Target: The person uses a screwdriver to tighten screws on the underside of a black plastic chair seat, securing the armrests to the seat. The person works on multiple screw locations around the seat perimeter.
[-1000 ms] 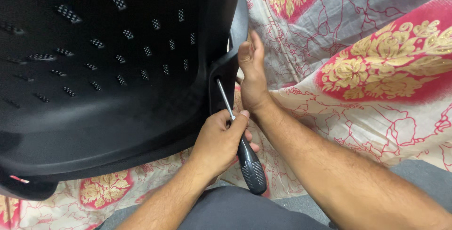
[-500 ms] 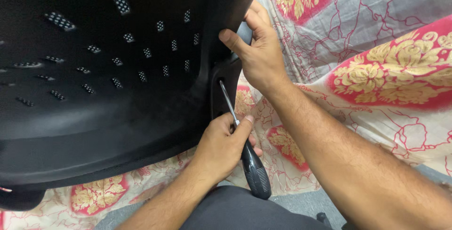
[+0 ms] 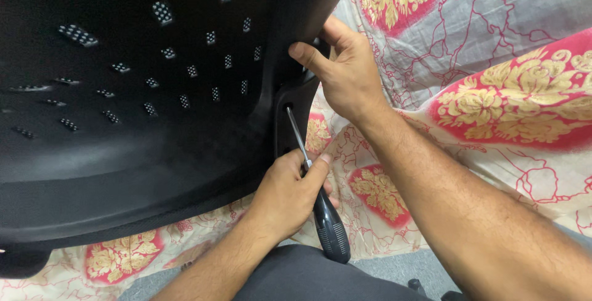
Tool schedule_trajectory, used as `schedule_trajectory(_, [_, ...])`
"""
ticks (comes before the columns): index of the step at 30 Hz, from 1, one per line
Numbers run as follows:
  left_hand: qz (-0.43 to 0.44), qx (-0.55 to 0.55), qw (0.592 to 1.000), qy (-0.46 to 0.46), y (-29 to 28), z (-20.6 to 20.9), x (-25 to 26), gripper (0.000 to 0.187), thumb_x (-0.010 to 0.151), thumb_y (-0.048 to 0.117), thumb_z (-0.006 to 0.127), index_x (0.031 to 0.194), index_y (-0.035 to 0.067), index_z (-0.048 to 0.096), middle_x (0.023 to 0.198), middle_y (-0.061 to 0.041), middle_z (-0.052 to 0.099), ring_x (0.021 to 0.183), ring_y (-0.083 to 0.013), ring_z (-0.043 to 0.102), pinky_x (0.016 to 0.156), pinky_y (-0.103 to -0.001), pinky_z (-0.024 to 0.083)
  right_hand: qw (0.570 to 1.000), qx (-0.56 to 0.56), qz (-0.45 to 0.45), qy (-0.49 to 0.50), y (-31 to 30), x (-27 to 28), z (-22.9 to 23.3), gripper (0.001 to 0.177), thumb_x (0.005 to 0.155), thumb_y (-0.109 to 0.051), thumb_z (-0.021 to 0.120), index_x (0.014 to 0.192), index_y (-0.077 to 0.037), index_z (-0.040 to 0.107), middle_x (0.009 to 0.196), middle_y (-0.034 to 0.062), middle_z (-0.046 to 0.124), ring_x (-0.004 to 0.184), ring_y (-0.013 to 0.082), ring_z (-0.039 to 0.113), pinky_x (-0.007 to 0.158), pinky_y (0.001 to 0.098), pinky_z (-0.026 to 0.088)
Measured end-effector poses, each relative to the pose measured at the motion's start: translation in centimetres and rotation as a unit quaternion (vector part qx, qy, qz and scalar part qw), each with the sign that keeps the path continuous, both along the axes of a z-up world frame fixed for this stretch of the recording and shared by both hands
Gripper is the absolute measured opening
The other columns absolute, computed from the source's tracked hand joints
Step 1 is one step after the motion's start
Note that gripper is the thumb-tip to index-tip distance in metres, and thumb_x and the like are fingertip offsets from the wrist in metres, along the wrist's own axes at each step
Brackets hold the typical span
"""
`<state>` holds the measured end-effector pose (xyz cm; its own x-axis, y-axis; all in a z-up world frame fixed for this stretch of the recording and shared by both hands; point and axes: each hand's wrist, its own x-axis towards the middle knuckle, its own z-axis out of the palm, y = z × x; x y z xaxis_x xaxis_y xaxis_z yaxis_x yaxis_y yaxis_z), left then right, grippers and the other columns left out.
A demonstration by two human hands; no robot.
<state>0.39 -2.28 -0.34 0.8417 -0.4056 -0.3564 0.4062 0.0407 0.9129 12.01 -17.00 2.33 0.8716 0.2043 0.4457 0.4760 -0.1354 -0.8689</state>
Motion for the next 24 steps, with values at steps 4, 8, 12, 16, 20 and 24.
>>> schedule_trajectory(4, [-0.009,0.038,0.999,-0.018,0.22,0.25,0.02,0.033,0.098,0.028,0.057,0.099,-0.004,0.065,0.070,-0.009,0.071,0.058,-0.0175,0.072,0.053,-0.032,0.060,0.999,-0.007,0.048,0.011,-0.64,0.12,0.49,0.031,0.102,-0.015,0.076,0.127,0.000,0.067,0.118,0.0009,0.072,0.110,0.0079,0.063,0.101,0.0269,0.053])
schedule_trajectory(8, [-0.024,0.144,0.985,-0.091,0.62,0.46,0.19,0.037,0.097,0.032,0.058,0.091,-0.003,0.069,0.069,-0.008,0.075,0.058,-0.0177,0.073,0.056,-0.031,0.058,0.997,0.006,0.069,0.017,-0.78,0.26,0.62,0.032,0.102,-0.013,0.075,0.129,0.001,0.067,0.122,0.0011,0.072,0.114,0.0074,0.062,0.104,0.0264,0.052])
schedule_trajectory(12, [-0.031,0.115,0.991,-0.059,0.74,0.52,0.28,0.037,0.097,0.032,0.057,0.089,-0.004,0.066,0.069,-0.009,0.074,0.058,-0.0183,0.073,0.056,-0.032,0.059,0.998,0.015,0.046,0.030,-0.69,0.18,0.30,0.030,0.101,-0.012,0.076,0.127,0.001,0.068,0.118,0.0012,0.072,0.109,0.0075,0.063,0.099,0.0259,0.052])
schedule_trajectory(16, [-0.044,0.119,0.991,-0.031,0.88,0.86,0.50,0.036,0.098,0.032,0.056,0.091,-0.002,0.066,0.072,-0.009,0.074,0.060,-0.0167,0.074,0.057,-0.031,0.060,0.998,0.029,0.051,0.015,-0.77,0.03,0.19,0.028,0.101,-0.011,0.077,0.125,0.001,0.069,0.117,0.0012,0.072,0.109,0.0079,0.062,0.098,0.0253,0.051])
schedule_trajectory(20, [-0.039,0.061,0.997,0.004,0.92,0.83,0.47,0.033,0.099,0.029,0.056,0.095,-0.003,0.064,0.072,-0.010,0.071,0.060,-0.0175,0.073,0.056,-0.032,0.062,0.998,0.033,0.043,0.014,-0.85,-0.09,-0.06,0.028,0.100,-0.011,0.078,0.124,0.001,0.069,0.117,0.0013,0.072,0.110,0.0083,0.062,0.098,0.0252,0.051])
schedule_trajectory(24, [-0.041,0.039,0.998,0.013,0.95,0.68,0.59,0.033,0.098,0.029,0.057,0.096,-0.003,0.064,0.071,-0.009,0.070,0.059,-0.0155,0.071,0.055,-0.031,0.060,0.997,0.046,0.056,0.029,-0.69,-0.13,-0.09,0.032,0.102,-0.013,0.077,0.128,0.001,0.067,0.121,0.0015,0.071,0.113,0.0081,0.062,0.101,0.0254,0.051])
